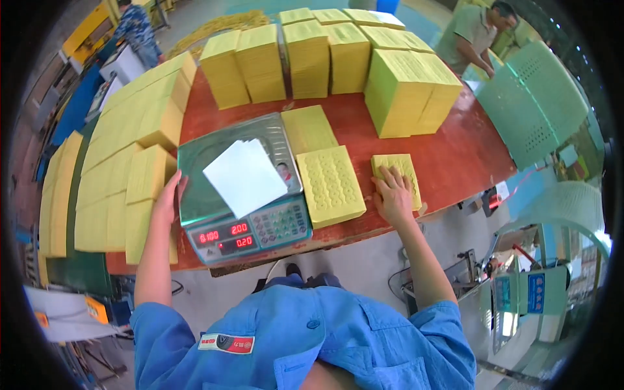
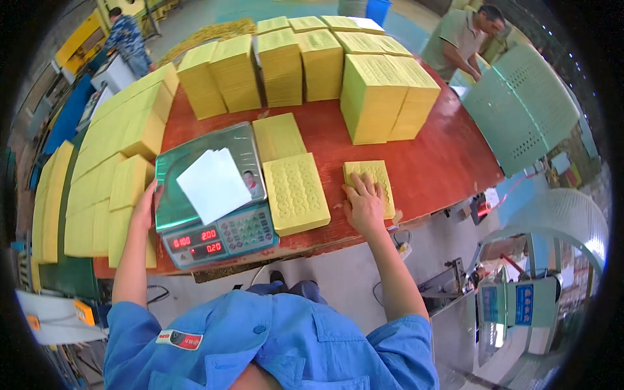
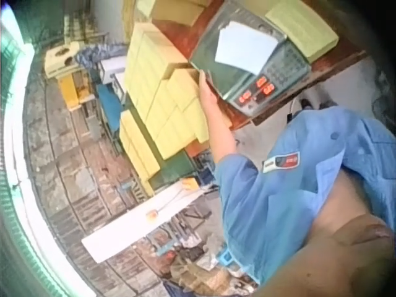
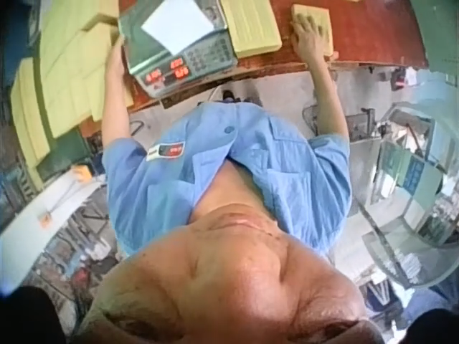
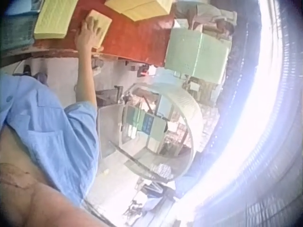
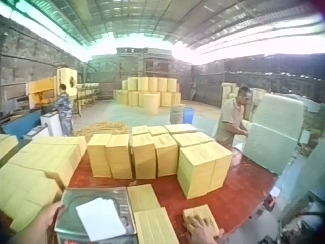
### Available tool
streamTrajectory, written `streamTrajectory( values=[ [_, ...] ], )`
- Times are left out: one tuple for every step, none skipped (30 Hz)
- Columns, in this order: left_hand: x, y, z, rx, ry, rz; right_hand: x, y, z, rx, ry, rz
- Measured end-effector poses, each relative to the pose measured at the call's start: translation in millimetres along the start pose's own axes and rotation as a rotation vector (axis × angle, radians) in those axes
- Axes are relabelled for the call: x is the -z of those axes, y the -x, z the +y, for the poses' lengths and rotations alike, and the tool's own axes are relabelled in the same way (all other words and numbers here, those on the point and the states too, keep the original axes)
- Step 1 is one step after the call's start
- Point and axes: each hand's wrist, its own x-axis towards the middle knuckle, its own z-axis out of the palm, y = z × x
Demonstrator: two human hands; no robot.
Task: The recorder is weighing stacks of yellow paper on a digital scale, adjusting the count to reach a target weight, and then placing them on a table.
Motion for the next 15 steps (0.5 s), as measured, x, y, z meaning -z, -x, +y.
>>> streamTrajectory(
  values=[
    [0.4,-1.0,-2.8,0.057,0.017,-0.09,0.8,5.3,8.9,-0.016,0.013,0.009],
    [-0.7,-4.1,-4.7,0.113,0.037,-0.173,1.8,7.4,18.0,-0.026,0.024,0.018],
    [-2.5,-10.5,-10.2,0.125,0.029,-0.187,2.2,9.0,28.3,-0.044,0.03,0.013],
    [-4.6,-17.1,-17.3,0.085,0.075,-0.202,2.8,9.7,40.7,-0.074,0.058,0.011],
    [-4.4,-21.3,-22.7,0.047,0.12,-0.211,4.5,11.0,50.3,-0.102,0.081,0.005],
    [-7.1,-24.3,-29.7,0.027,0.137,-0.217,3.2,12.5,59.6,-0.129,0.111,-0.011],
    [-9.5,-28.4,-35.9,0.044,0.131,-0.216,0.8,13.9,70.7,-0.157,0.143,-0.035],
    [-17.5,-25.1,-34.0,0.039,0.13,-0.207,1.9,10.5,67.3,-0.191,0.145,-0.056],
    [-17.5,-18.4,-25.6,0.027,0.129,-0.184,11.6,-0.2,59.0,-0.214,0.137,-0.076],
    [-9.9,-14.8,-18.7,0.04,0.123,-0.16,17.0,-12.6,43.3,-0.187,0.103,-0.06],
    [-4.9,-13.1,-11.8,0.033,0.142,-0.182,20.2,-27.5,26.2,-0.17,0.088,-0.062],
    [-0.5,-12.2,-9.3,0.024,0.161,-0.205,16.9,-41.8,9.3,-0.213,-0.313,-0.052],
    [1.6,-8.6,-8.1,0.011,0.162,-0.182,11.3,-56.1,-4.1,-0.247,-0.718,-0.045],
    [-8.6,-6.3,-11.0,0.024,0.159,-0.176,4.1,-66.4,-8.3,-0.279,-0.945,-0.035],
    [-19.6,-6.8,-11.9,0.024,0.156,-0.167,-0.9,-79.8,-9.7,-0.247,-0.954,-0.031]
  ],
)
